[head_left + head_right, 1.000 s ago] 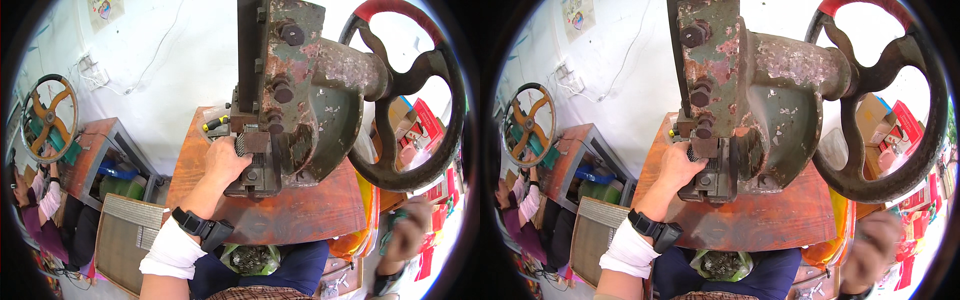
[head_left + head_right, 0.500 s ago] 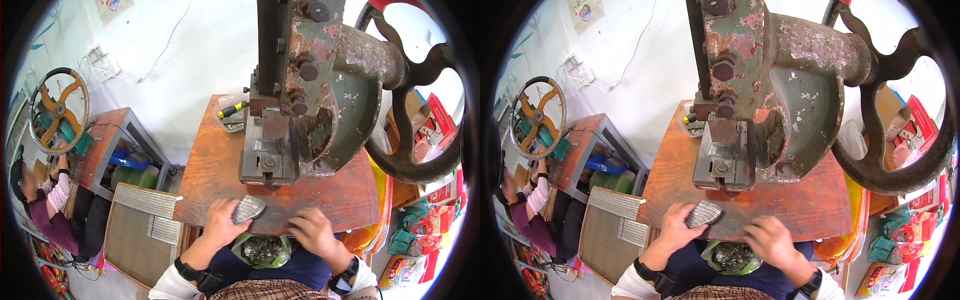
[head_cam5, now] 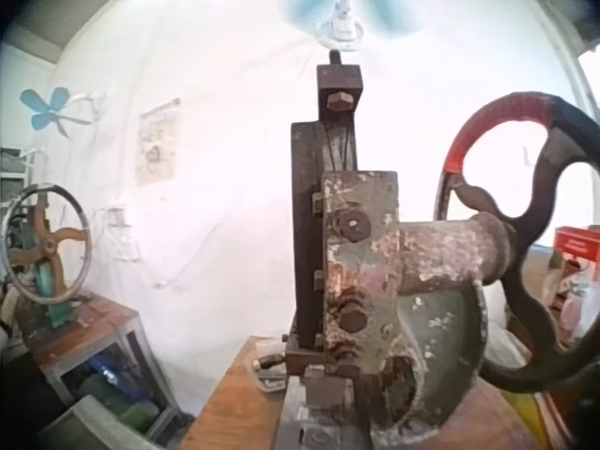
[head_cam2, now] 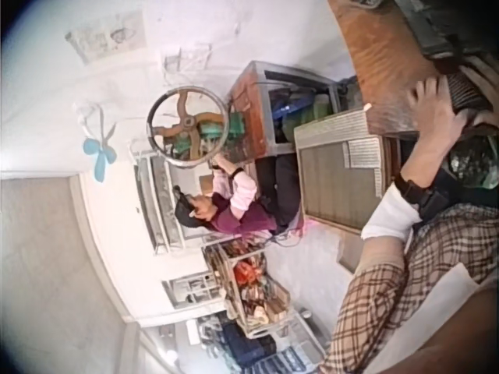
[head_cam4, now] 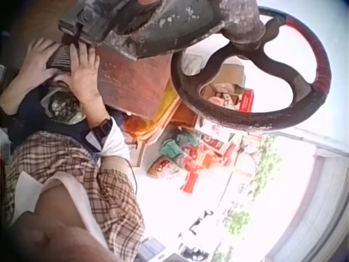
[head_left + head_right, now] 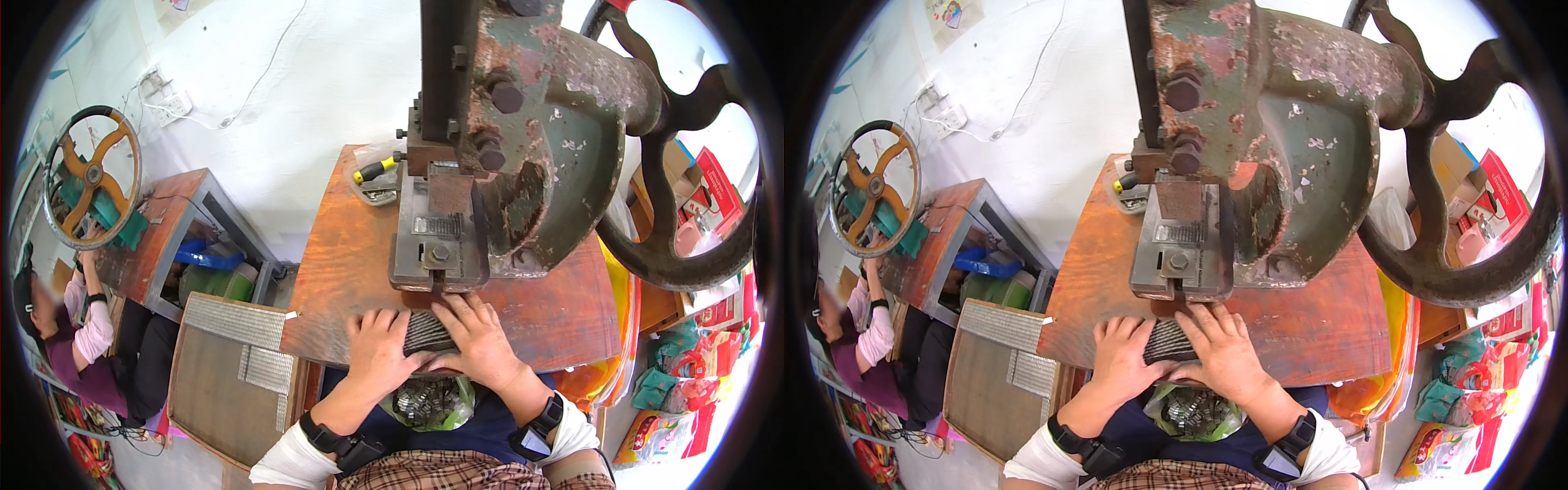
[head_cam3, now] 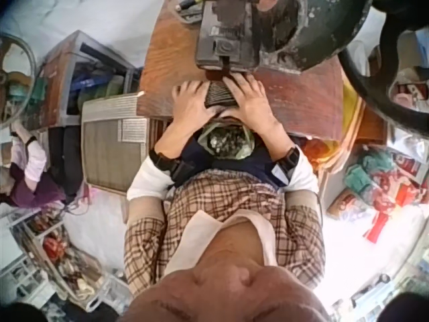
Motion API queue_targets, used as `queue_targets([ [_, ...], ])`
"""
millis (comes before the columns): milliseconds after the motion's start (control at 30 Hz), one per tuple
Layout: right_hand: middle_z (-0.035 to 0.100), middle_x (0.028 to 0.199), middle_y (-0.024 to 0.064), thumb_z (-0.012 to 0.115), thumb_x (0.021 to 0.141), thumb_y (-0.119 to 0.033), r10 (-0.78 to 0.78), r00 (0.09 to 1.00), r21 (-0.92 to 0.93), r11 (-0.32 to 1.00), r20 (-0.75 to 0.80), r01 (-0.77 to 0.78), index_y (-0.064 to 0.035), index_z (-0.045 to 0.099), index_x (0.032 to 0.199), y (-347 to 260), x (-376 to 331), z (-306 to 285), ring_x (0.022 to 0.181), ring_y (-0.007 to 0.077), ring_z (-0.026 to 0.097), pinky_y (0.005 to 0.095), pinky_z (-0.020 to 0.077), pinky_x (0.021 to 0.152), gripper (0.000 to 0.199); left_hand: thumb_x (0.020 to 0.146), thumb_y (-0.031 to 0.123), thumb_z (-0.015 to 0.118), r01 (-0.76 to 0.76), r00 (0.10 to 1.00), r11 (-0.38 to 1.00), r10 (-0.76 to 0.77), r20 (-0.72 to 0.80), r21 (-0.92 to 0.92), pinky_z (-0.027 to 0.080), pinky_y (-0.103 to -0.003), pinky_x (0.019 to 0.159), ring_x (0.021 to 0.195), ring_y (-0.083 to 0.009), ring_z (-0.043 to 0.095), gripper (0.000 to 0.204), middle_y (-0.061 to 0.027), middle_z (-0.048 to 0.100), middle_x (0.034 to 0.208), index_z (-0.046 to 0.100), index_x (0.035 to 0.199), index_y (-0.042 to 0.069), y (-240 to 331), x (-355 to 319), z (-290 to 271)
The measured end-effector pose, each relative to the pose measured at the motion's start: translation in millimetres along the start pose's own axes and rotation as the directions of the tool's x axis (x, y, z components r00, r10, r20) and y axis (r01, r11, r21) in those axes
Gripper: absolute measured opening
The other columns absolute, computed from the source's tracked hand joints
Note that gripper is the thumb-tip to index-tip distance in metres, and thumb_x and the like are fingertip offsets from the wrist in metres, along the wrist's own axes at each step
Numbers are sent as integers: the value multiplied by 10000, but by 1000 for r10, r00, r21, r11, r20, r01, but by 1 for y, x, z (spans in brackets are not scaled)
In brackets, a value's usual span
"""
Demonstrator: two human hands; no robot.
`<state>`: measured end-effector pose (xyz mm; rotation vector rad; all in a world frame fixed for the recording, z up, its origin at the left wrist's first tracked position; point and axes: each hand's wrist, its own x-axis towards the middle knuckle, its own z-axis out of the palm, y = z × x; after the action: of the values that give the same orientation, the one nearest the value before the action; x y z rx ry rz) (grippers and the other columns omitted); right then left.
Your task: The recorder operates a manual hand-powered punch press to process small metal pieces, picking them from a container and placing them into the machine.
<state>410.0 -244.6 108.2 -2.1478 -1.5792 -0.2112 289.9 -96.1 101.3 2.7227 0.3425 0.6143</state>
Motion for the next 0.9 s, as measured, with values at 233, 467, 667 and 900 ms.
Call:
queue_targets([
  [233,552,1134,156,764,642,-286,128,946,187,979,-296,-74,-25,583,1118,27,-37,-3,1066,382,488,472,424,910,572,666,377,764,-68,992,996,73,-101,51,442,-388,691,784,-298,561,529,-126,593,839,592,975,-16,-4,8,20],
  [467,576,1065,157,765,641,-201,178,935,247,963,-307,-102,-11,605,1041,31,-41,-6,1019,381,504,469,429,900,472,816,545,586,313,798,-659,-207,565,-684,400,-328,640,698,-213,475,541,-100,515,773,570,978,29,0,-35,-27],
  [667,583,1038,157,756,667,-160,157,928,253,965,-339,-71,-20,612,1029,37,-43,-2,995,374,521,453,441,870,414,848,506,566,373,775,-707,-119,621,-601,404,-322,643,707,-208,471,494,-103,503,794,549,1020,44,-14,-88,-8],
  [900,591,1043,154,754,697,-133,154,920,282,958,-360,-50,-25,625,1010,29,-35,5,999,362,531,430,459,847,355,873,477,592,835,540,230,-177,823,-499,480,-351,828,967,-258,597,672,-192,602,1103,484,1240,-75,-38,-136,86],
])
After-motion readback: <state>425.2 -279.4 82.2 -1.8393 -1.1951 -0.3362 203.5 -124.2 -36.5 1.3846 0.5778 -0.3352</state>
